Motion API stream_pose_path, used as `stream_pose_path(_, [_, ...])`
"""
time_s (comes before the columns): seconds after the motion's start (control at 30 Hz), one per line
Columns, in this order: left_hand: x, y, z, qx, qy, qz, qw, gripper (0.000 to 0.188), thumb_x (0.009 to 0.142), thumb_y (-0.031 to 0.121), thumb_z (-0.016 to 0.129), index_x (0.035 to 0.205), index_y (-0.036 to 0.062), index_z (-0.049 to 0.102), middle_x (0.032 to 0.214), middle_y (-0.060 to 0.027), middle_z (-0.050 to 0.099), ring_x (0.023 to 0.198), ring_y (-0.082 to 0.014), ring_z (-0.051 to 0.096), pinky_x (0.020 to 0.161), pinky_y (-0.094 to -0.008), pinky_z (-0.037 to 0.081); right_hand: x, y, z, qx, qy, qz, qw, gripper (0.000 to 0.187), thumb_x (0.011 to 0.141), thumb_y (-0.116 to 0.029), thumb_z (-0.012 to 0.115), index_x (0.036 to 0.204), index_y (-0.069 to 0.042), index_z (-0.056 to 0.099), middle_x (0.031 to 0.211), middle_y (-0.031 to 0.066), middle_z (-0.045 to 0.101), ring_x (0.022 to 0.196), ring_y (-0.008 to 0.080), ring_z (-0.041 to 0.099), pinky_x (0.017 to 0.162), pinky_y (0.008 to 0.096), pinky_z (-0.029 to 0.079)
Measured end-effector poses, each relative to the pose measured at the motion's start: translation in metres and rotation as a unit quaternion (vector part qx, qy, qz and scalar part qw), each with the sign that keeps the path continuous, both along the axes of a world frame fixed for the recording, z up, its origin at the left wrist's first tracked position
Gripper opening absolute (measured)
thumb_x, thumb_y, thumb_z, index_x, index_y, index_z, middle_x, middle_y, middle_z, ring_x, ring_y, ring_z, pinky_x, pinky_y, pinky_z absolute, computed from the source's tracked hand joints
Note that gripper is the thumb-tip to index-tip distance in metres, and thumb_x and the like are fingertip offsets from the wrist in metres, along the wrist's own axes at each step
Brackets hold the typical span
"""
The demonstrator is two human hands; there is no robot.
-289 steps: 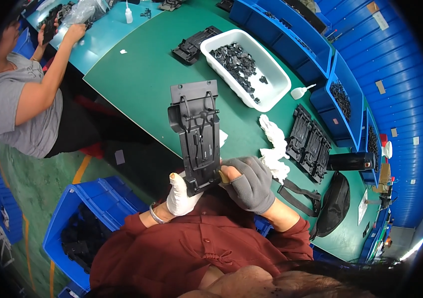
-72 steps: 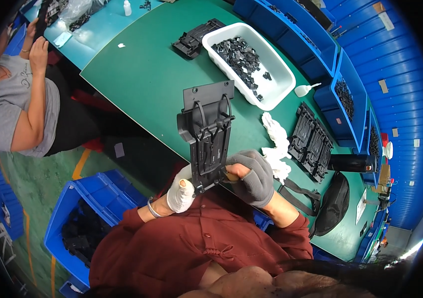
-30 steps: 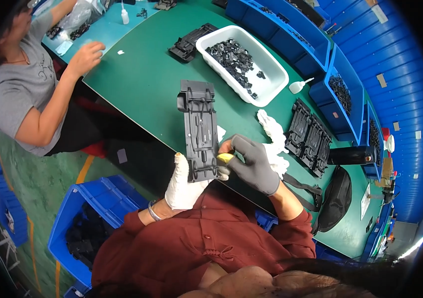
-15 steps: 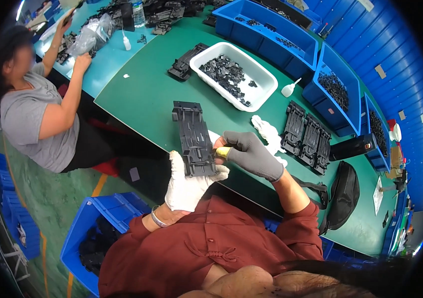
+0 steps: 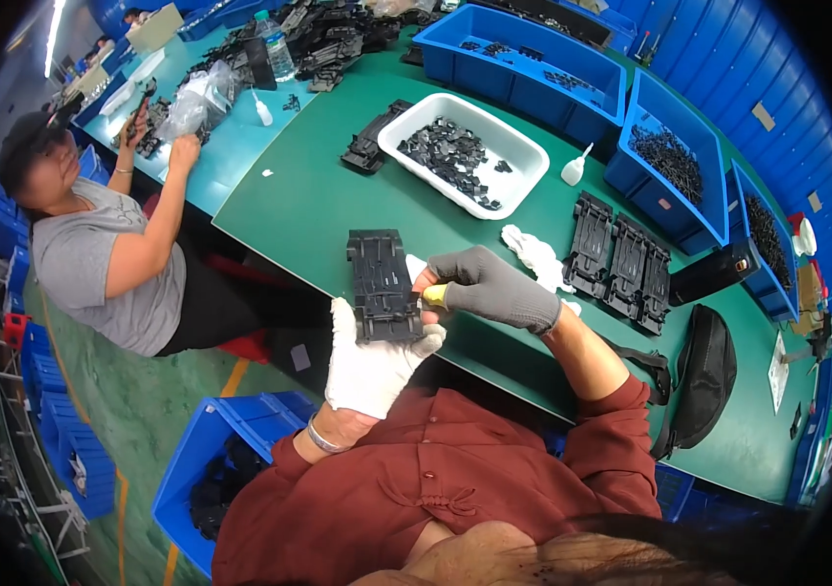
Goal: The person assembles plastic parts onto a toy car chassis using a manual assembly tool, taking the parts from blue bins and a white tray at a factory workbench.
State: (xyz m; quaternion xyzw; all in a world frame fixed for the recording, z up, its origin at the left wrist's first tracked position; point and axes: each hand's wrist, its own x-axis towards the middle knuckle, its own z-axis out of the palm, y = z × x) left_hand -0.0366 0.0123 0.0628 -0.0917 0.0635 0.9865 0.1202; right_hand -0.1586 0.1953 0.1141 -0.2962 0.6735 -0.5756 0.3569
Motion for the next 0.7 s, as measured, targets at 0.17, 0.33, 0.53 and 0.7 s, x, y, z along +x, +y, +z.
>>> stream_pose_path(0.17, [0.002,0.000,0.006,0.021,-0.017,0.013,1.000,0.088,0.100,0.072,0.026,0.139,-0.0041,0.049,0.116,-0.0331,0.061,0.105,-0.0482,0.062,0.089,-0.0528,0.058,-0.004,-0.004,0.000,-0.014,-0.021,0.021,0.999,0.024,0.098,-0.019,0.059,0.110,0.001,0.066,0.087,0.0020,0.069,0.079,0.0044,0.062,0.073,0.0224,0.050])
stream_pose_path(0.33, [0.003,0.001,0.007,0.009,-0.025,0.029,0.999,0.088,0.100,0.072,0.026,0.140,-0.0033,0.049,0.119,-0.0319,0.061,0.105,-0.0468,0.062,0.090,-0.0527,0.057,-0.006,-0.006,-0.001,-0.038,-0.038,0.013,0.998,0.023,0.099,-0.021,0.057,0.103,0.000,0.065,0.083,0.0010,0.067,0.075,0.0054,0.058,0.068,0.0238,0.049])
stream_pose_path(0.53, [0.003,0.000,-0.002,-0.010,0.015,0.025,1.000,0.087,0.101,0.071,0.026,0.141,-0.0028,0.048,0.122,-0.0297,0.062,0.105,-0.0454,0.063,0.092,-0.0529,0.057,-0.003,-0.011,-0.011,-0.029,0.050,0.016,0.998,0.019,0.097,-0.018,0.057,0.095,-0.001,0.065,0.075,-0.0015,0.063,0.068,0.0051,0.051,0.062,0.0245,0.043])
stream_pose_path(0.7, [0.005,0.000,-0.009,-0.043,0.054,0.028,0.997,0.087,0.101,0.071,0.027,0.142,-0.0039,0.047,0.124,-0.0268,0.063,0.106,-0.0431,0.066,0.094,-0.0517,0.056,0.003,-0.013,-0.007,-0.028,0.101,-0.006,0.995,0.014,0.094,-0.014,0.060,0.091,0.000,0.064,0.073,0.0010,0.062,0.067,0.0064,0.051,0.061,0.0276,0.042])
